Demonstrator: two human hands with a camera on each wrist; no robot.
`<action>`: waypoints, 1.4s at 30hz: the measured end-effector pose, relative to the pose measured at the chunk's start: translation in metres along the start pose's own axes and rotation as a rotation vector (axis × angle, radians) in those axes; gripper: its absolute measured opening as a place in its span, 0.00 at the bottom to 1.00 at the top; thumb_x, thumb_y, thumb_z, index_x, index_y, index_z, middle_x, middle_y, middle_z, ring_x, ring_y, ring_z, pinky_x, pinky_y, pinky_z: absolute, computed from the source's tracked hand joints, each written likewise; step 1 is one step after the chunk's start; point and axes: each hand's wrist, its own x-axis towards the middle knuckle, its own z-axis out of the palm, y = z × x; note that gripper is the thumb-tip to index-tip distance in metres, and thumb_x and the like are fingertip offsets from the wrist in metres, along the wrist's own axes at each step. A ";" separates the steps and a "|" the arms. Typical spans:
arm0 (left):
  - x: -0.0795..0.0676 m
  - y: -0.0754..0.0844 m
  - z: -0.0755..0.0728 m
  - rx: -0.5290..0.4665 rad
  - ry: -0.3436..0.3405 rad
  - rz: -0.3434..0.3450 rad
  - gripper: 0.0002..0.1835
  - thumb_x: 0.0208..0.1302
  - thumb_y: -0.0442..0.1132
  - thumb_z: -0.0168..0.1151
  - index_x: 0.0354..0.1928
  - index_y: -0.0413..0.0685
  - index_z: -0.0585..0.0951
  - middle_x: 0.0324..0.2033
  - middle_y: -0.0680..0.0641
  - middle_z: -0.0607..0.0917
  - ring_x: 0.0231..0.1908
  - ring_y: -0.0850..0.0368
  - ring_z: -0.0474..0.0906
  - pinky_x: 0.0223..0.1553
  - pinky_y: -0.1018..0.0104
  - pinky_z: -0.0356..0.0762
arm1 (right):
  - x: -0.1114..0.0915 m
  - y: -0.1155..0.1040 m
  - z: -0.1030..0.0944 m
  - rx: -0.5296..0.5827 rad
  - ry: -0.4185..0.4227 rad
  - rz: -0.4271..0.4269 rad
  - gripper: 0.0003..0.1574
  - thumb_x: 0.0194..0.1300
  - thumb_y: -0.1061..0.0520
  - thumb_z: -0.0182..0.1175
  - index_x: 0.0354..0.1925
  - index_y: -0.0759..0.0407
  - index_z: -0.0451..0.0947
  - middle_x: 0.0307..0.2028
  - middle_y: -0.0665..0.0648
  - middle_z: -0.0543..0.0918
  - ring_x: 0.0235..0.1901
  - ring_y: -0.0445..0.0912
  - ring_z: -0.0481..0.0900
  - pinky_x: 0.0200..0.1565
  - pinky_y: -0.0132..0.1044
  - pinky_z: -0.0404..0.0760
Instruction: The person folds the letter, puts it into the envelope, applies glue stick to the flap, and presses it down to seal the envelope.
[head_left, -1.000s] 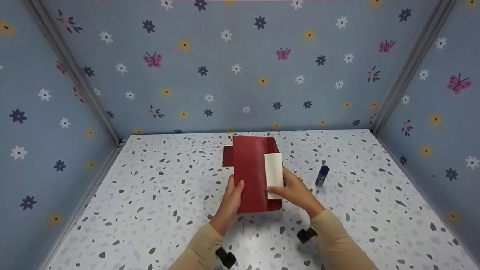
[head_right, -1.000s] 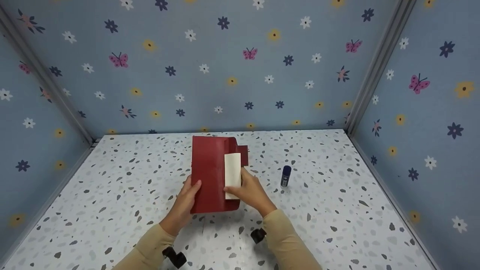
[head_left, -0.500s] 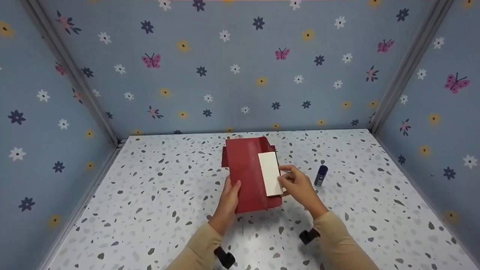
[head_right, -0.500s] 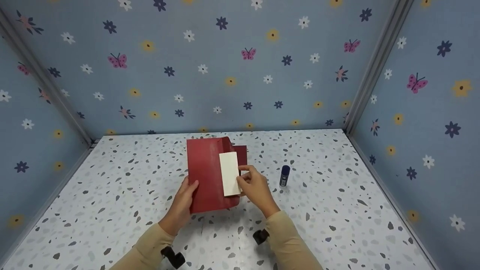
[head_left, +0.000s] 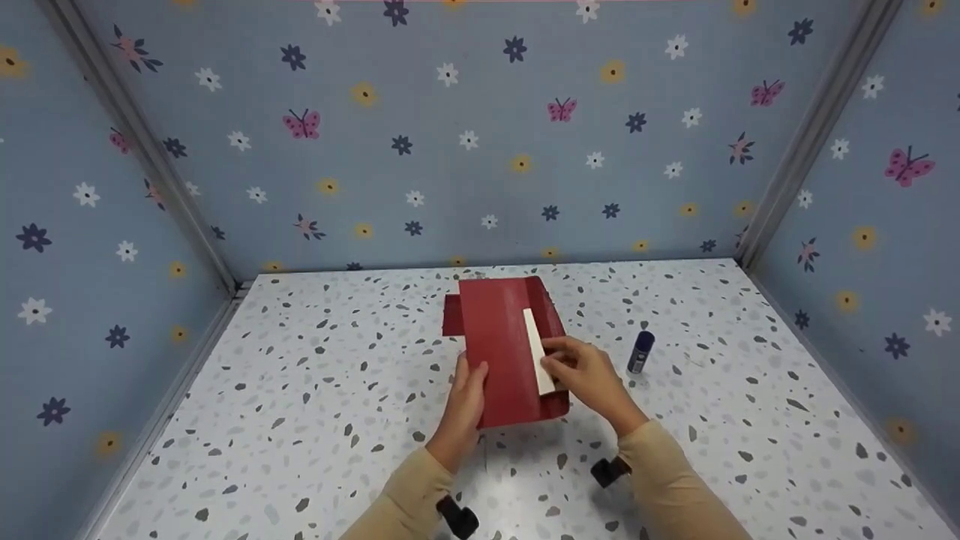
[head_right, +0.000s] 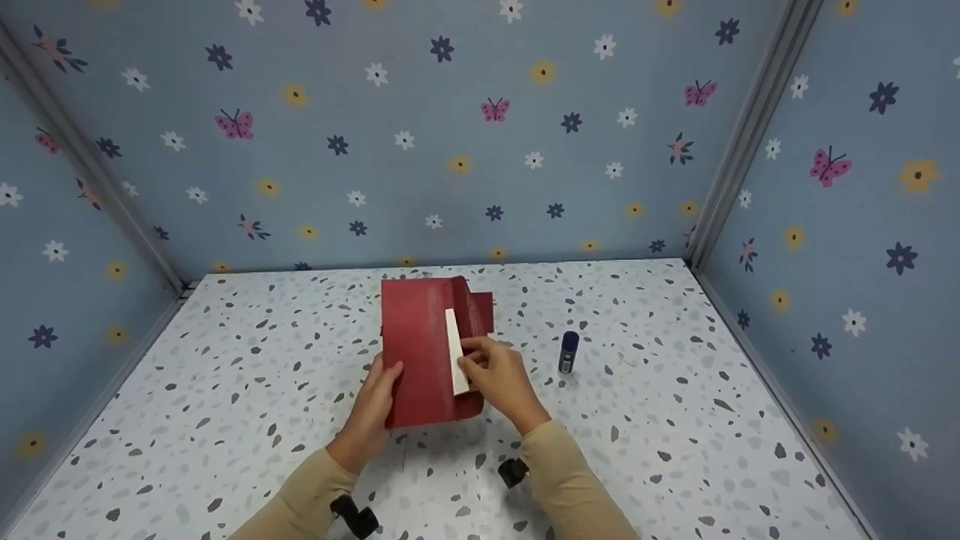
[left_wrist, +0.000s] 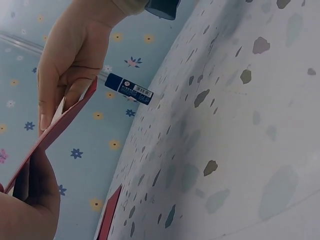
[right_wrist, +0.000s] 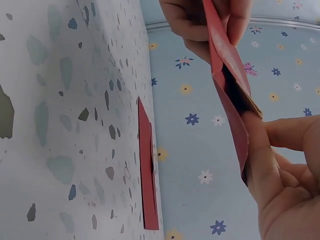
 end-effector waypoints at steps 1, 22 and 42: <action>0.000 0.000 0.001 -0.007 -0.007 0.015 0.36 0.79 0.45 0.42 0.80 0.45 0.43 0.78 0.41 0.44 0.76 0.46 0.35 0.73 0.45 0.38 | 0.000 -0.001 0.001 -0.026 0.006 -0.017 0.19 0.69 0.60 0.65 0.57 0.62 0.81 0.35 0.54 0.84 0.35 0.46 0.83 0.33 0.39 0.85; 0.001 -0.003 0.001 -0.001 -0.025 0.016 0.37 0.80 0.46 0.42 0.80 0.43 0.38 0.78 0.40 0.42 0.76 0.46 0.37 0.74 0.48 0.40 | -0.002 -0.003 0.010 -0.164 -0.005 -0.115 0.16 0.68 0.62 0.63 0.53 0.61 0.84 0.30 0.50 0.84 0.30 0.43 0.81 0.31 0.36 0.82; 0.006 0.002 -0.007 -0.078 -0.018 0.064 0.22 0.79 0.42 0.47 0.69 0.47 0.61 0.59 0.39 0.74 0.53 0.47 0.76 0.48 0.57 0.78 | -0.005 0.003 -0.004 -0.092 -0.057 -0.080 0.12 0.74 0.60 0.56 0.47 0.59 0.85 0.37 0.53 0.86 0.35 0.45 0.85 0.37 0.37 0.83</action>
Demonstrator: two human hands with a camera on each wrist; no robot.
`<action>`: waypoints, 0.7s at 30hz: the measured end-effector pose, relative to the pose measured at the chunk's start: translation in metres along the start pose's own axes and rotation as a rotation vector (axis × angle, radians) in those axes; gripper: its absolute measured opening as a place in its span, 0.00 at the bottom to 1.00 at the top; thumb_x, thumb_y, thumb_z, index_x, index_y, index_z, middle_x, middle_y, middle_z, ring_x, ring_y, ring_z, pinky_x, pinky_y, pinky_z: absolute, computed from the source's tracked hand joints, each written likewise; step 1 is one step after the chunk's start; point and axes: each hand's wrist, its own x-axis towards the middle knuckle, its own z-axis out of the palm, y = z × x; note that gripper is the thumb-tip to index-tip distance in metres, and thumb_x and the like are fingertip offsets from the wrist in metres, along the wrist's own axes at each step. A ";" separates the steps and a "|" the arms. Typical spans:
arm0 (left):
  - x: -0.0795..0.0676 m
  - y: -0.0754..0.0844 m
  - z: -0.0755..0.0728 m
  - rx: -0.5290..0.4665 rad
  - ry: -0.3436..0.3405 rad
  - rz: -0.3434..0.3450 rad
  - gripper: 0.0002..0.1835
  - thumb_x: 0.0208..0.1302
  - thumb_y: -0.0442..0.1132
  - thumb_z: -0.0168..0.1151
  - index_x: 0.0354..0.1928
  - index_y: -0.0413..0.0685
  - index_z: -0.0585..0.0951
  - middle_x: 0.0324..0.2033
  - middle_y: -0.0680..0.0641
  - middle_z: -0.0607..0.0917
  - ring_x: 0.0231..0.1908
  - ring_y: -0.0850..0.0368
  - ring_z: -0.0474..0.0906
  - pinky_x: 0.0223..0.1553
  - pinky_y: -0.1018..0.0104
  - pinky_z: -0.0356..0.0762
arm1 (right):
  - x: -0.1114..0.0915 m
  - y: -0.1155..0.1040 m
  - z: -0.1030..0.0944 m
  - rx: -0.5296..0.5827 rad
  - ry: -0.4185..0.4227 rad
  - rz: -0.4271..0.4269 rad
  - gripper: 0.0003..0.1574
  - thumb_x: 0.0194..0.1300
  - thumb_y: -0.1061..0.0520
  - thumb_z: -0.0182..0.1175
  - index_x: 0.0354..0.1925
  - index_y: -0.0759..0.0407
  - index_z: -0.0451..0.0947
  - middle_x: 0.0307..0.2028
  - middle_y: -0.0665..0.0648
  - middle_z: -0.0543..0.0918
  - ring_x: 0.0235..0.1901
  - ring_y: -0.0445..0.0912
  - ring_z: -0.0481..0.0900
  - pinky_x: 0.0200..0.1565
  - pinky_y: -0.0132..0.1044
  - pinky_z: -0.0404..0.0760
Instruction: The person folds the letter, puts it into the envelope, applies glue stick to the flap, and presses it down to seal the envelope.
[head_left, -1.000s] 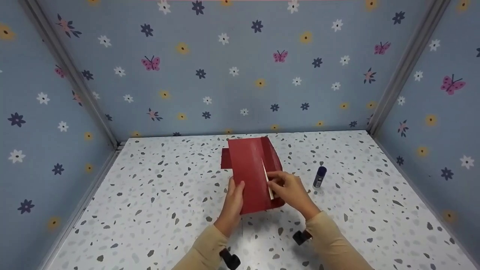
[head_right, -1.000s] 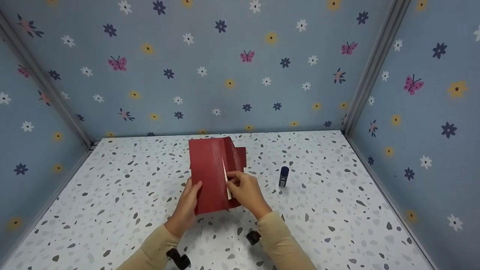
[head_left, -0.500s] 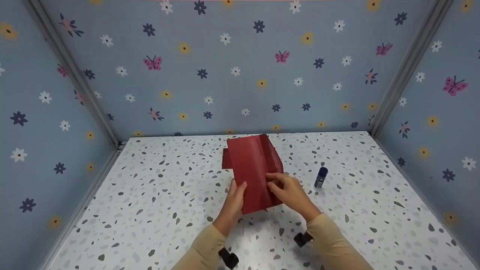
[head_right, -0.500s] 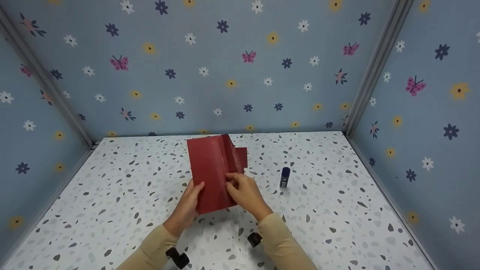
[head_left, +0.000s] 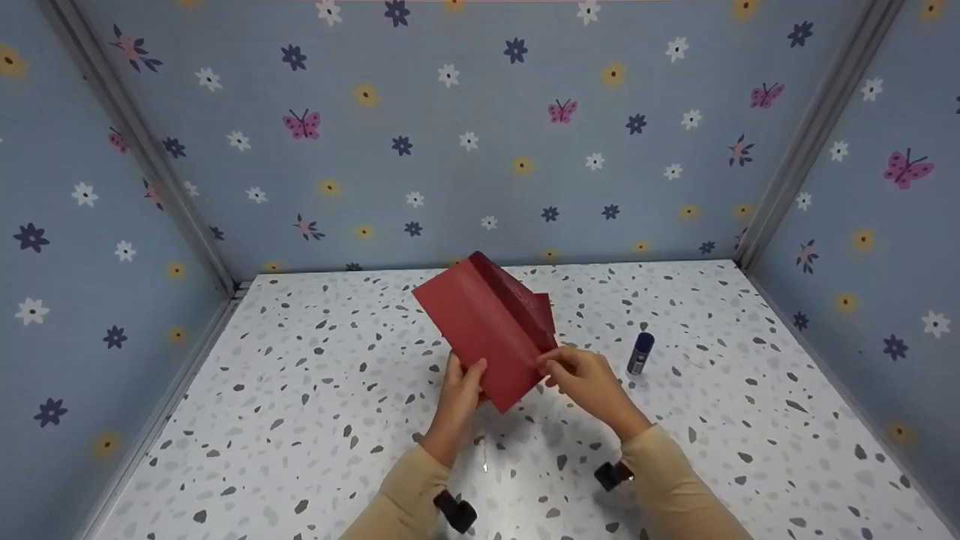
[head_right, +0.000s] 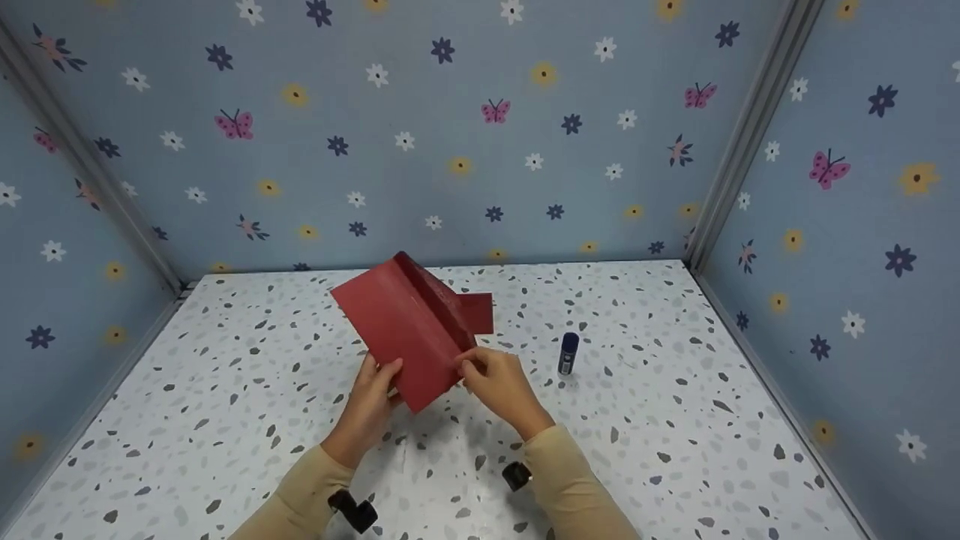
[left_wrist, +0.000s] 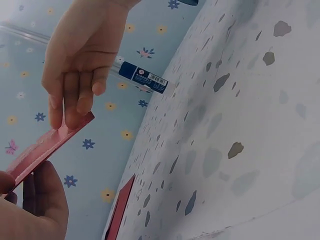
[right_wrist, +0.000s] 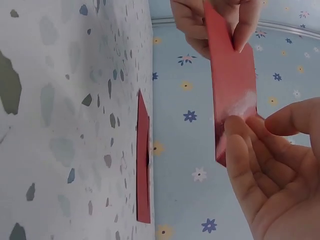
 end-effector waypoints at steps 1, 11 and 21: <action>0.000 0.000 0.000 -0.014 0.009 0.004 0.22 0.79 0.42 0.48 0.69 0.48 0.61 0.59 0.40 0.73 0.53 0.48 0.76 0.48 0.58 0.78 | 0.000 0.001 -0.001 0.006 -0.004 0.017 0.12 0.74 0.59 0.55 0.46 0.59 0.85 0.35 0.53 0.86 0.33 0.46 0.85 0.35 0.37 0.83; -0.003 -0.001 0.005 -0.186 -0.044 0.033 0.23 0.79 0.41 0.50 0.70 0.49 0.59 0.59 0.39 0.71 0.52 0.51 0.74 0.42 0.60 0.77 | 0.001 0.012 0.005 0.169 -0.122 0.232 0.32 0.70 0.38 0.61 0.44 0.69 0.80 0.33 0.59 0.87 0.31 0.51 0.86 0.34 0.43 0.86; 0.000 0.000 -0.009 -0.259 0.040 0.038 0.22 0.77 0.38 0.53 0.67 0.44 0.62 0.56 0.40 0.72 0.51 0.51 0.77 0.49 0.58 0.77 | -0.002 0.009 0.000 0.270 -0.136 0.183 0.19 0.73 0.53 0.61 0.48 0.70 0.78 0.33 0.60 0.87 0.32 0.51 0.85 0.38 0.46 0.86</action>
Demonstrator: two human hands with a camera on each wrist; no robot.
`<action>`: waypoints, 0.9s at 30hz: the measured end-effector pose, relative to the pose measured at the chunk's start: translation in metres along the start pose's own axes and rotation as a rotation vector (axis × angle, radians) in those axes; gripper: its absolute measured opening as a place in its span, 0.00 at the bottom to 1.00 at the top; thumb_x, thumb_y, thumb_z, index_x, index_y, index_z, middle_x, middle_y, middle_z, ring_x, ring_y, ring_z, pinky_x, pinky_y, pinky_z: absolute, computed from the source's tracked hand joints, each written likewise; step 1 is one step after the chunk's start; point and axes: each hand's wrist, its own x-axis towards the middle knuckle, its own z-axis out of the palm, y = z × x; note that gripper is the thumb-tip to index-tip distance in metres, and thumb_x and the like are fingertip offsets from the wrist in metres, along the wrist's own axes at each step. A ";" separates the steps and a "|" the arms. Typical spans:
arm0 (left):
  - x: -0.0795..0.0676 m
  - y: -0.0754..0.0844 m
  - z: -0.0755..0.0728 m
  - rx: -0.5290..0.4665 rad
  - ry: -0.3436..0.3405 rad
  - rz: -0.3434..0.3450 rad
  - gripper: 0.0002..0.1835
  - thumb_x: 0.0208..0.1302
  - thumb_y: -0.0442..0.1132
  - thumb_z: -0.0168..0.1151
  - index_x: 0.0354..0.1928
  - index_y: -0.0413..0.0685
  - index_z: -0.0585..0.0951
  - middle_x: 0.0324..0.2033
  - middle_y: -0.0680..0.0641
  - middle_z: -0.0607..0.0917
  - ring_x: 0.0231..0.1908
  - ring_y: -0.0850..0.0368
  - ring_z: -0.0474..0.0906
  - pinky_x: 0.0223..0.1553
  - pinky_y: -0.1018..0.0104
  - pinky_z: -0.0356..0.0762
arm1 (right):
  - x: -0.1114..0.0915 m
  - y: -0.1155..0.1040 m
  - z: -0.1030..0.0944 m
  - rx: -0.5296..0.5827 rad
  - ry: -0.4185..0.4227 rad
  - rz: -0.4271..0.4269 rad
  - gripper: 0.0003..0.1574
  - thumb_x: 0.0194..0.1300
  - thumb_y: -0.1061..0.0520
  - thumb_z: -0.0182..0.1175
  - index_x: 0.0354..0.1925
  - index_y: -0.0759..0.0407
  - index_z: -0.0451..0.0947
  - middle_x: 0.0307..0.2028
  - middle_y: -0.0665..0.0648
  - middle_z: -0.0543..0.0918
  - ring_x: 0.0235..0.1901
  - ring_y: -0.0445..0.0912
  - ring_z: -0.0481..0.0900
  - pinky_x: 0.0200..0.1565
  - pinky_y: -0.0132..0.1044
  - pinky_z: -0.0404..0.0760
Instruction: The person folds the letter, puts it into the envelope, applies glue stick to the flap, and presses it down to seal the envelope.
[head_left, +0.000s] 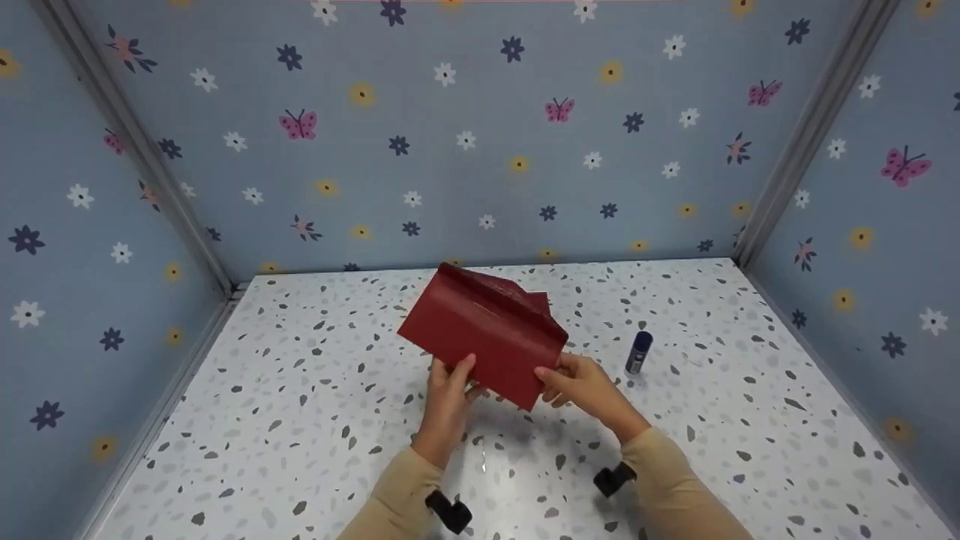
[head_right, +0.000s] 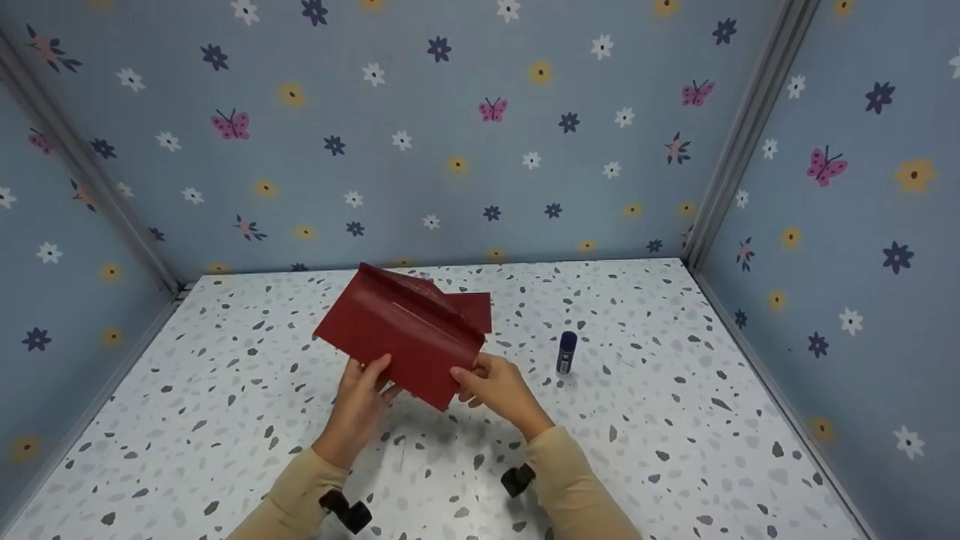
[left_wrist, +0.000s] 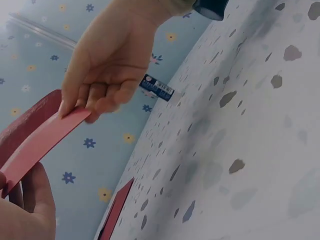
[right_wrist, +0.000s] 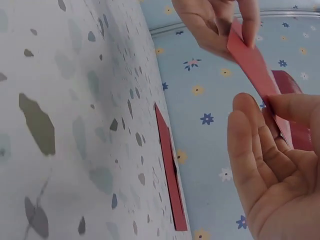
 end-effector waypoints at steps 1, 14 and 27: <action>0.001 0.003 -0.005 -0.007 0.020 0.008 0.22 0.77 0.38 0.53 0.67 0.44 0.62 0.56 0.40 0.72 0.51 0.51 0.77 0.50 0.58 0.77 | 0.001 0.004 -0.002 -0.004 0.001 0.005 0.19 0.72 0.52 0.62 0.47 0.70 0.78 0.33 0.59 0.86 0.32 0.50 0.85 0.37 0.44 0.85; 0.006 0.027 -0.048 0.104 0.067 0.053 0.22 0.77 0.39 0.54 0.69 0.44 0.69 0.54 0.44 0.80 0.51 0.52 0.77 0.48 0.60 0.77 | -0.005 0.021 -0.027 0.012 0.068 0.027 0.20 0.70 0.54 0.64 0.50 0.66 0.70 0.32 0.60 0.83 0.29 0.49 0.84 0.32 0.43 0.86; 0.009 0.019 -0.072 0.842 -0.119 -0.009 0.22 0.67 0.34 0.64 0.61 0.42 0.72 0.43 0.44 0.80 0.40 0.54 0.78 0.39 0.63 0.77 | -0.013 0.036 -0.038 -0.101 0.119 0.130 0.26 0.68 0.54 0.67 0.56 0.62 0.67 0.37 0.62 0.78 0.29 0.50 0.83 0.32 0.45 0.85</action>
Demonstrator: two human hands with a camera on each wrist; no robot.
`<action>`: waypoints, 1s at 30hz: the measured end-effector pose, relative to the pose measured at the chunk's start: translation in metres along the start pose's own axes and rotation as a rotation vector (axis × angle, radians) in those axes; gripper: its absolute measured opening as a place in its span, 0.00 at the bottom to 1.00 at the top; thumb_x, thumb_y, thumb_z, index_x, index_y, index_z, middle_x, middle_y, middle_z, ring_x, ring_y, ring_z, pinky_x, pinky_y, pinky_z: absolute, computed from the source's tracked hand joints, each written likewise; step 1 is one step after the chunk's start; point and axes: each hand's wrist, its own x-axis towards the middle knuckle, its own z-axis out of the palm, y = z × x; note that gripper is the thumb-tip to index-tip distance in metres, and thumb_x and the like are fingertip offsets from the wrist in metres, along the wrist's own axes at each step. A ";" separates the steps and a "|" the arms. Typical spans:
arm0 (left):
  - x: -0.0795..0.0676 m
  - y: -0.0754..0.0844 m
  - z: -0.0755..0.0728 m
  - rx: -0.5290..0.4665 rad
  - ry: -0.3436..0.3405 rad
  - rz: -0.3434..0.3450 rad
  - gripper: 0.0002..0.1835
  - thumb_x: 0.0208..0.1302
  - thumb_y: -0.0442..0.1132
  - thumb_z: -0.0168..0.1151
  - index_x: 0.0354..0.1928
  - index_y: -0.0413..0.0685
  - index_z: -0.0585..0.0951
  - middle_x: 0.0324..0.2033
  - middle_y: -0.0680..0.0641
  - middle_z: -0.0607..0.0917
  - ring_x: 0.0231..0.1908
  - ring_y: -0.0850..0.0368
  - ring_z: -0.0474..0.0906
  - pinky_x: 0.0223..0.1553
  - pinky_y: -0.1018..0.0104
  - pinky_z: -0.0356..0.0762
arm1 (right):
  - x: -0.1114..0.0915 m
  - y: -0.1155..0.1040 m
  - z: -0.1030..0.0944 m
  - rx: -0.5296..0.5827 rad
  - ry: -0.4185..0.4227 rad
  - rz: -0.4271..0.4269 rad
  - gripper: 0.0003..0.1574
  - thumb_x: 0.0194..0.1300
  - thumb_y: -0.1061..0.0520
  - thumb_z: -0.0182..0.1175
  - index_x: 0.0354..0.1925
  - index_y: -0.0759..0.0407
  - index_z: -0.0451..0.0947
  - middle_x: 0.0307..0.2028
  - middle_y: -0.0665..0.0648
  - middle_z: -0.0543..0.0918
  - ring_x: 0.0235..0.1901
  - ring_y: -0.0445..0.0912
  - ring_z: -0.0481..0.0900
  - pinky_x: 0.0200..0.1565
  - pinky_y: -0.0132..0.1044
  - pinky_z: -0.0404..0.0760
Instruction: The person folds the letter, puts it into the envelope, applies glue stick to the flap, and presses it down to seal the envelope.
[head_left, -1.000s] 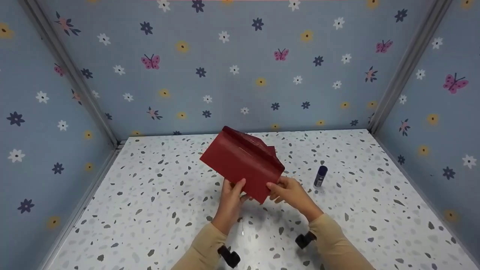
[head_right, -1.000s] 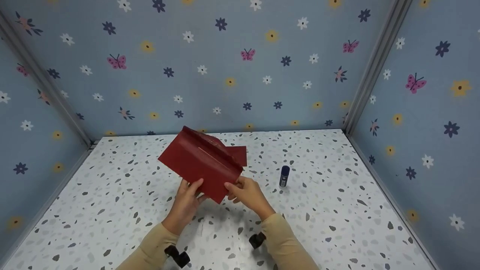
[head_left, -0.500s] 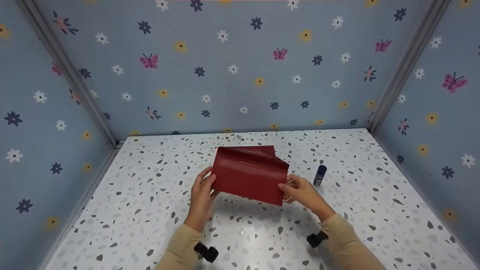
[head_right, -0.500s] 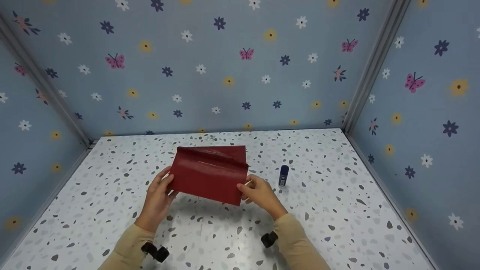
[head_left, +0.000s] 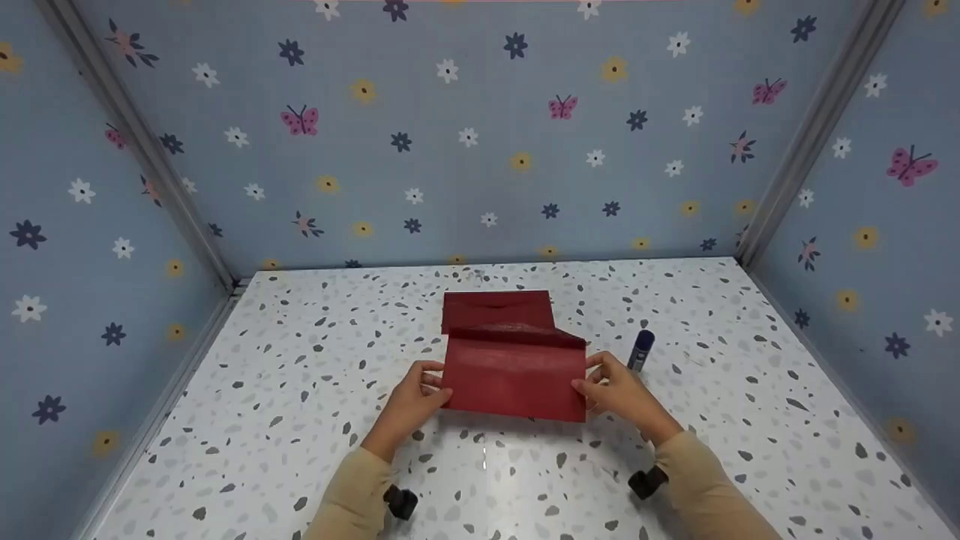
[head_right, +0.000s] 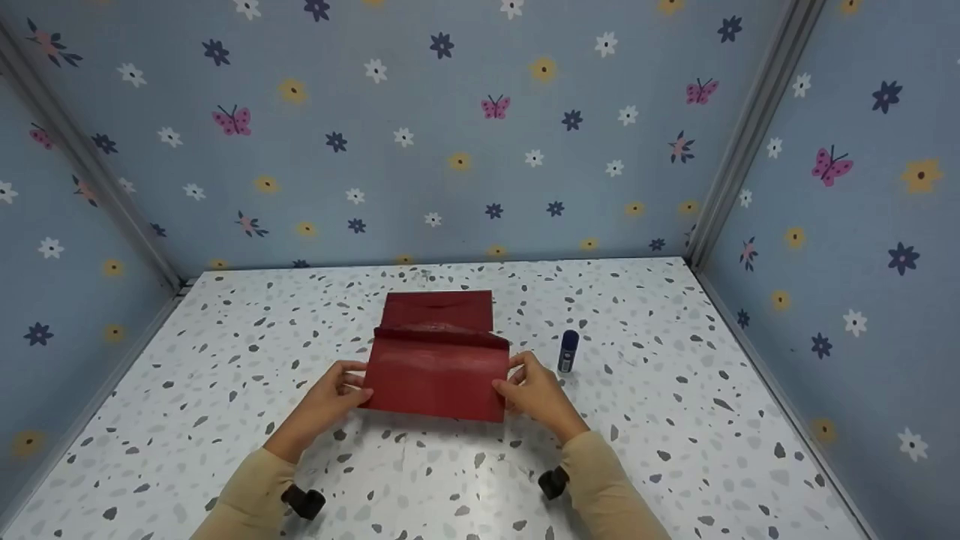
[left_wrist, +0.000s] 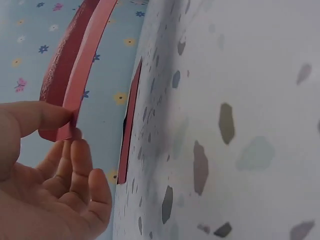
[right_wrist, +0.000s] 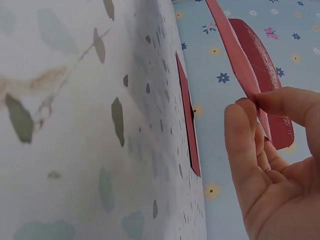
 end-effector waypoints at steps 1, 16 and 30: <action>-0.001 -0.001 -0.001 0.043 -0.027 -0.002 0.22 0.67 0.35 0.64 0.61 0.42 0.72 0.43 0.45 0.79 0.39 0.54 0.78 0.38 0.62 0.76 | 0.000 0.001 -0.001 -0.019 -0.009 0.000 0.26 0.68 0.54 0.67 0.56 0.63 0.67 0.36 0.62 0.78 0.28 0.50 0.83 0.31 0.44 0.85; 0.001 0.001 -0.002 0.313 -0.123 -0.018 0.25 0.62 0.37 0.71 0.58 0.39 0.72 0.40 0.46 0.82 0.35 0.54 0.78 0.37 0.56 0.78 | 0.004 0.012 -0.001 -0.154 -0.096 0.032 0.30 0.62 0.56 0.71 0.54 0.63 0.67 0.32 0.59 0.80 0.26 0.48 0.82 0.30 0.41 0.83; -0.002 0.000 0.008 0.376 -0.141 -0.051 0.23 0.57 0.32 0.71 0.53 0.36 0.73 0.36 0.46 0.81 0.31 0.55 0.76 0.34 0.60 0.77 | 0.011 0.014 0.005 -0.348 -0.089 0.086 0.28 0.62 0.57 0.70 0.56 0.64 0.72 0.28 0.56 0.79 0.22 0.45 0.76 0.27 0.37 0.74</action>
